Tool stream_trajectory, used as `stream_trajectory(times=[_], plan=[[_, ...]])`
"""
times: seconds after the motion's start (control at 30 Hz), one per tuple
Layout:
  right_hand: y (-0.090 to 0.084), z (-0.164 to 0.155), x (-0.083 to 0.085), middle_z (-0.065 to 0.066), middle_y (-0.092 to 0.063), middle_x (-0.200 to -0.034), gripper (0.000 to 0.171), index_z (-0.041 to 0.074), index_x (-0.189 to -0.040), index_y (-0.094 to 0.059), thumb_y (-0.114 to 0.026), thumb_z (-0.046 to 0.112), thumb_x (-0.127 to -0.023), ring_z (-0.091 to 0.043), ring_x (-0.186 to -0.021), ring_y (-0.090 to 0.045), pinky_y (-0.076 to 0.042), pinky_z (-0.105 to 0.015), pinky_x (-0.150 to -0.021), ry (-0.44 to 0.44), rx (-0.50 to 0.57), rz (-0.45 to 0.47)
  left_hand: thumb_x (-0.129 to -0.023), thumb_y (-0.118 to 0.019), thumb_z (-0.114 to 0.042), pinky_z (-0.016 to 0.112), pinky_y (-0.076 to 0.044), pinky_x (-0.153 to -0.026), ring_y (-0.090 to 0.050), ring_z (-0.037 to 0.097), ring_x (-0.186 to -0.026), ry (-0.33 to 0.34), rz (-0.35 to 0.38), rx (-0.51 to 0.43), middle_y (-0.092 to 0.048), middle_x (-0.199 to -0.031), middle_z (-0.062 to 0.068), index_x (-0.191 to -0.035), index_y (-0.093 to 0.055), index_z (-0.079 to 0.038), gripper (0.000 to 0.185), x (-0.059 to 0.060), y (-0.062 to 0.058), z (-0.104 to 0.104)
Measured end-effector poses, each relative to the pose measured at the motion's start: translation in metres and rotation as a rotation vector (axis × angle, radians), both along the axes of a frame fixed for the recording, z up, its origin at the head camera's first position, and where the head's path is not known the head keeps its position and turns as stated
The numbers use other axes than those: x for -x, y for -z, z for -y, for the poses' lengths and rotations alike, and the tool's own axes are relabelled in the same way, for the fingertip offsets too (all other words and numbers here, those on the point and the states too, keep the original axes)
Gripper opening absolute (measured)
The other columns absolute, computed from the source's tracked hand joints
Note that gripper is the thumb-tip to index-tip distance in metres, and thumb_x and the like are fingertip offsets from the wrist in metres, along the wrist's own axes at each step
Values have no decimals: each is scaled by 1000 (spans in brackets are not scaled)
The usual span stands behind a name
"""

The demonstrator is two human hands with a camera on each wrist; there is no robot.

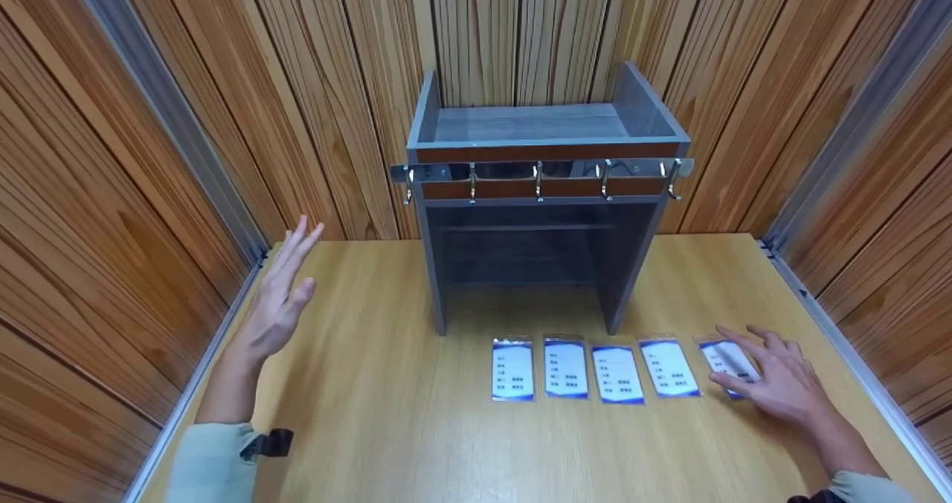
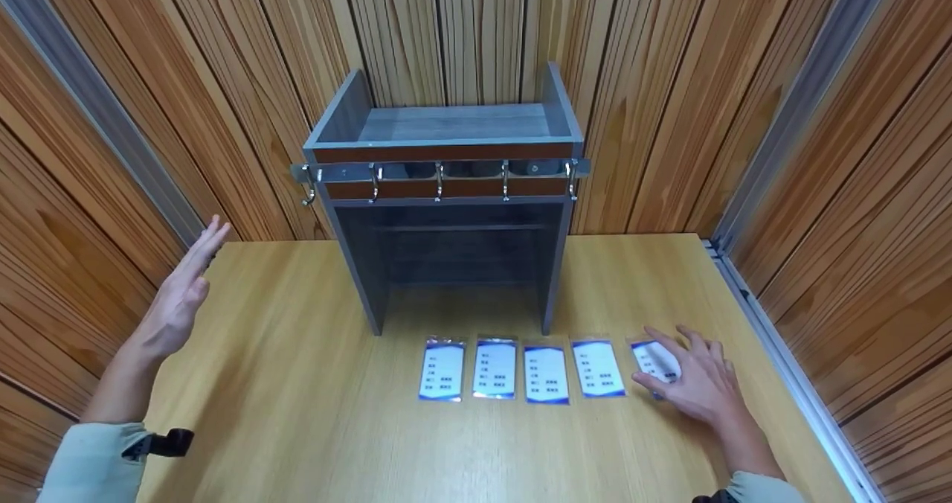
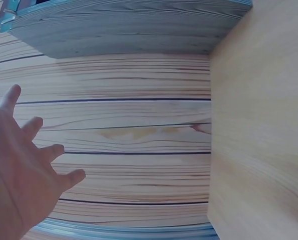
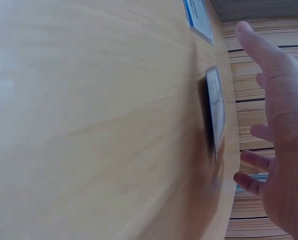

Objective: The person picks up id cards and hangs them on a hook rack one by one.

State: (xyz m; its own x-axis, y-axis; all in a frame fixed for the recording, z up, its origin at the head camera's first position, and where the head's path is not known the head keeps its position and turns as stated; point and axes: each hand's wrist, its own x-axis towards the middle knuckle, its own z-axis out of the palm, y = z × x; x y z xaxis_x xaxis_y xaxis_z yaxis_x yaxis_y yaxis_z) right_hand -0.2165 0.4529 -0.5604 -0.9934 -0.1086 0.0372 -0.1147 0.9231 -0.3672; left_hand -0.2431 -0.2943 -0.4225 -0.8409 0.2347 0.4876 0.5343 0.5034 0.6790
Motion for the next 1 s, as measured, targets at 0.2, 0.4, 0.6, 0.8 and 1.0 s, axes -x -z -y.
stream_trajectory(times=[0.2, 0.4, 0.6, 0.8, 1.0], plan=[[7, 3, -2, -42, -34, -168, 95, 18, -175, -39, -78, 60, -100, -62, -131, -43, -41, -77, -97, 17, 46, 27, -113, -39, -74, 94, 6, -127, 0, 57, -176, 40, -43, -53, -7, -192, 18, -179, -31, -16, 88, 6, -7, -4], [12, 4, -2, -42, -35, -164, 94, 15, -175, -40, -79, 59, -100, -60, -132, -39, -38, -73, -96, 37, 101, 65, -114, -38, -71, 94, 7, -127, 1, 55, -177, 59, -41, -65, -6, -192, 18, -179, -31, -15, 86, 9, -13, -8], [16, 6, -2, -42, -37, -161, 85, 17, -170, -48, -81, 53, -101, -59, -134, -35, -36, -66, -94, 53, 139, 31, -113, -35, -73, 93, 6, -128, 3, 53, -177, 84, -44, -73, -5, -192, 18, -179, -30, -14, 89, 14, -17, -12], [18, 6, -1, -44, -34, -160, 77, 13, -167, -53, -77, 52, -105, -58, -133, -32, -31, -62, -94, 83, 144, 59, -112, -35, -75, 91, 9, -129, 3, 51, -178, 78, -25, -62, -4, -193, 16, -179, -30, -14, 91, 17, -21, -16], [18, 5, 1, -47, -28, -160, 75, 6, -164, -55, -74, 52, -107, -62, -136, -28, -29, -71, -101, 115, 177, 110, -113, -34, -74, 89, 10, -131, 4, 50, -178, 88, -13, -60, -3, -193, 14, -179, -30, -15, 89, 19, -26, -19]])
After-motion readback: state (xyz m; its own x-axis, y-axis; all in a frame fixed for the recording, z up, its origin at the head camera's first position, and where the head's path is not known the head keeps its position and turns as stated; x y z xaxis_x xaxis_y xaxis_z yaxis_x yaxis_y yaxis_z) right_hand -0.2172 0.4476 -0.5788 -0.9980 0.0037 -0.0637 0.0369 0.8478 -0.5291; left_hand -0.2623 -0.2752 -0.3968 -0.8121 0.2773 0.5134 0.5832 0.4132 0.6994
